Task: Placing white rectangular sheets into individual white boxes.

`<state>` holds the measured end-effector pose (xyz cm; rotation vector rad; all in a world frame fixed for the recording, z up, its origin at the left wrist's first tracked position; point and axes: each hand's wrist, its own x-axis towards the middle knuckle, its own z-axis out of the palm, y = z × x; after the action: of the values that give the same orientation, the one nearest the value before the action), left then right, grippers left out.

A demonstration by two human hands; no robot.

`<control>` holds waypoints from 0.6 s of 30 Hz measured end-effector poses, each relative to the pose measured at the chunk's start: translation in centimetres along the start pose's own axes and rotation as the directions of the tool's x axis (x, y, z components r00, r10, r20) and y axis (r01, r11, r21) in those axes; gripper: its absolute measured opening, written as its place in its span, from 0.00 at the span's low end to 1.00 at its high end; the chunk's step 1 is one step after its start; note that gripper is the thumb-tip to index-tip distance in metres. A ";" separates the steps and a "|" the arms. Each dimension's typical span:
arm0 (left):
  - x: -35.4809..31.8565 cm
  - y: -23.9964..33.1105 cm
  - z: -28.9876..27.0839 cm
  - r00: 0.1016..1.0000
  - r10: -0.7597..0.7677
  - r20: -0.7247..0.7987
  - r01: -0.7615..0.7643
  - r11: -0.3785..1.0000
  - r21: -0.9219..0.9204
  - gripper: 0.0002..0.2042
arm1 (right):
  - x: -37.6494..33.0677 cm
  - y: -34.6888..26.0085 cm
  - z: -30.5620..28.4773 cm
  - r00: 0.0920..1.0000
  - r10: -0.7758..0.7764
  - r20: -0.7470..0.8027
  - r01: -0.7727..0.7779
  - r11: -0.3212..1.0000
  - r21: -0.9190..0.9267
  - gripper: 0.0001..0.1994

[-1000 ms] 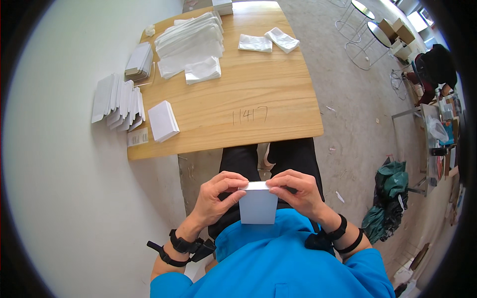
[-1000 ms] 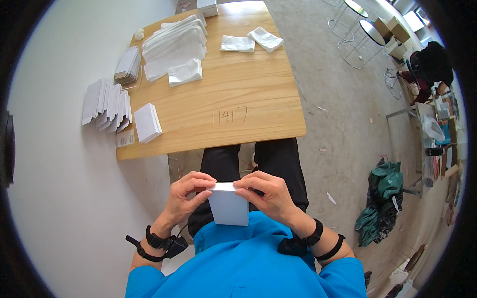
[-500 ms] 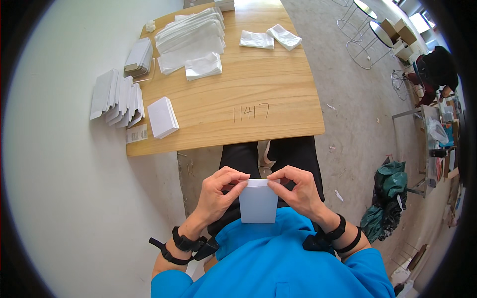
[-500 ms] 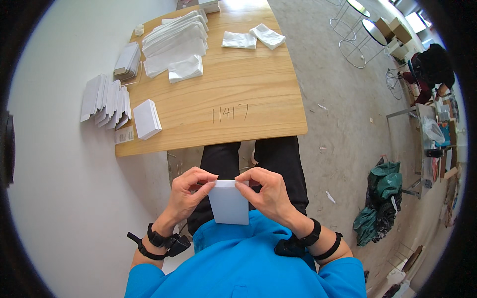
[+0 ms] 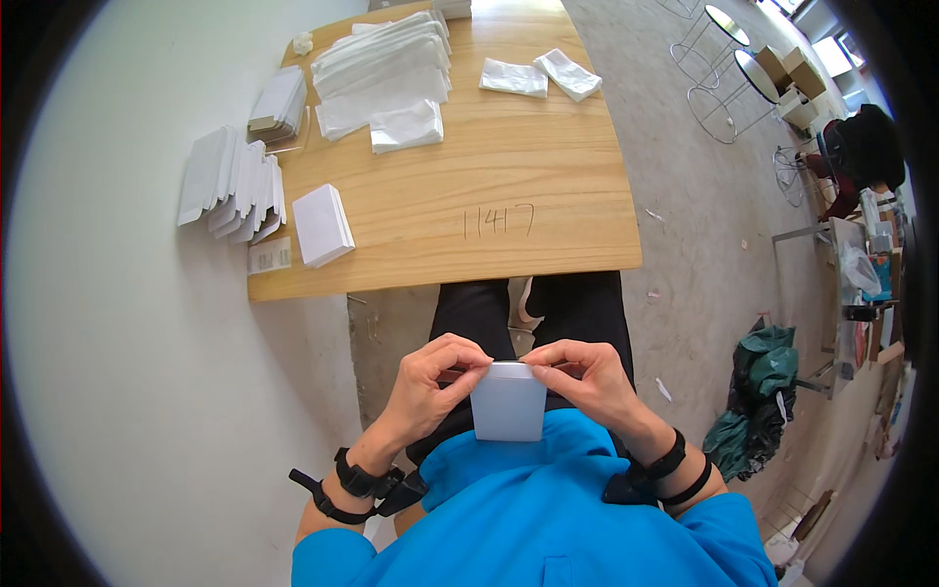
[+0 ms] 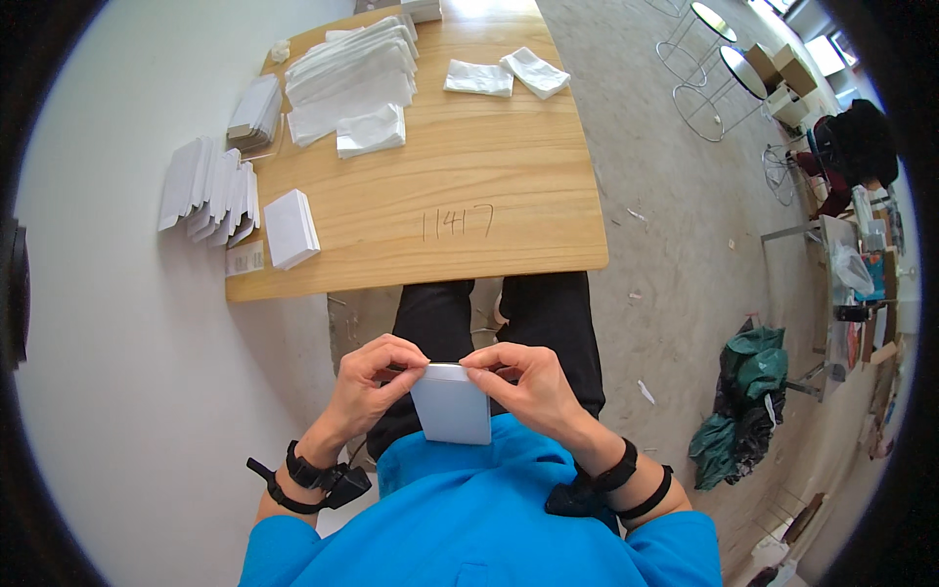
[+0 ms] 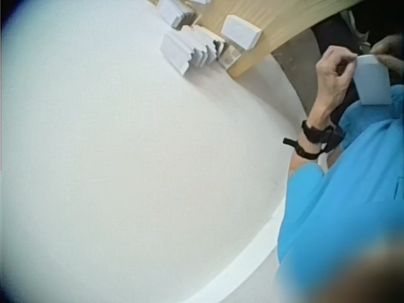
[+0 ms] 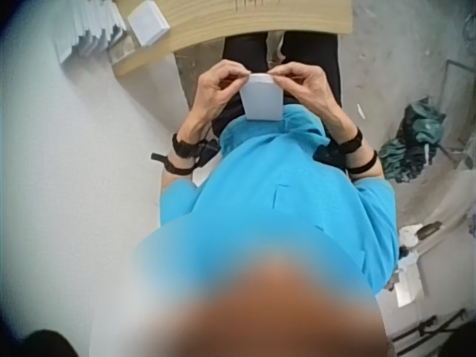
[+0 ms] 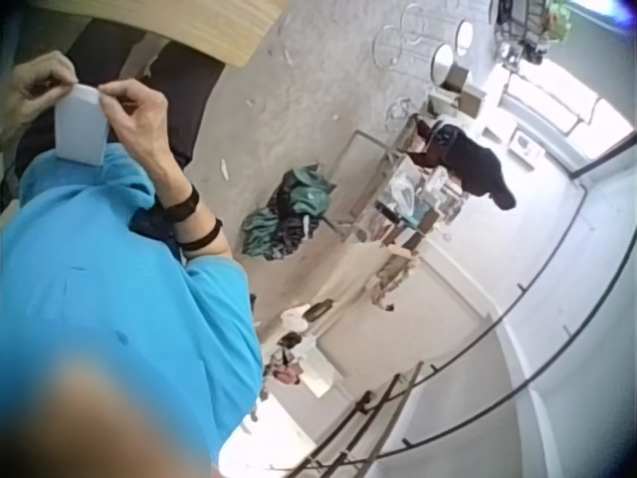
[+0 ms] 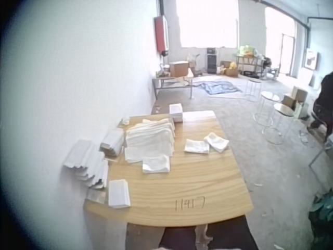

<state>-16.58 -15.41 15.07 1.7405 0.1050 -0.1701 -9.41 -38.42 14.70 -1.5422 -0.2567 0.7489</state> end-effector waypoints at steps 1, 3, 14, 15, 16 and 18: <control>0.0 0.1 0.0 1.000 0.004 0.000 -0.004 1.000 0.001 0.04 | 0.0 -0.2 -0.4 1.000 0.002 -0.001 -0.002 1.000 -0.003 0.08; 0.0 0.1 0.0 1.000 0.005 -0.001 -0.005 1.000 0.003 0.04 | 0.6 -0.6 -1.2 0.991 0.083 0.106 -0.078 0.996 -0.052 0.09; 0.0 0.2 -0.5 1.000 -0.021 0.007 0.021 1.000 0.017 0.05 | 1.3 -1.9 -0.5 0.993 0.071 0.098 -0.040 0.957 -0.287 0.07; -0.1 0.0 -0.5 1.000 -0.021 0.005 0.021 1.000 0.017 0.05 | 0.8 -1.4 -0.4 0.996 -0.018 0.082 0.039 0.966 -0.257 0.07; -0.3 -0.3 -0.5 1.000 0.002 0.010 -0.002 1.000 -0.008 0.05 | 0.5 -0.9 -0.4 0.992 -0.107 0.064 0.119 0.966 -0.230 0.07; -0.7 -1.0 -0.4 1.000 0.022 0.008 -0.022 0.999 -0.030 0.05 | -0.1 -0.4 -0.4 0.973 -0.220 0.074 0.232 0.930 -0.284 0.07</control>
<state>-17.44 -14.80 14.28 1.7099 0.0819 -0.1588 -9.14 -38.70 15.10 -1.7391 -0.5878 0.5771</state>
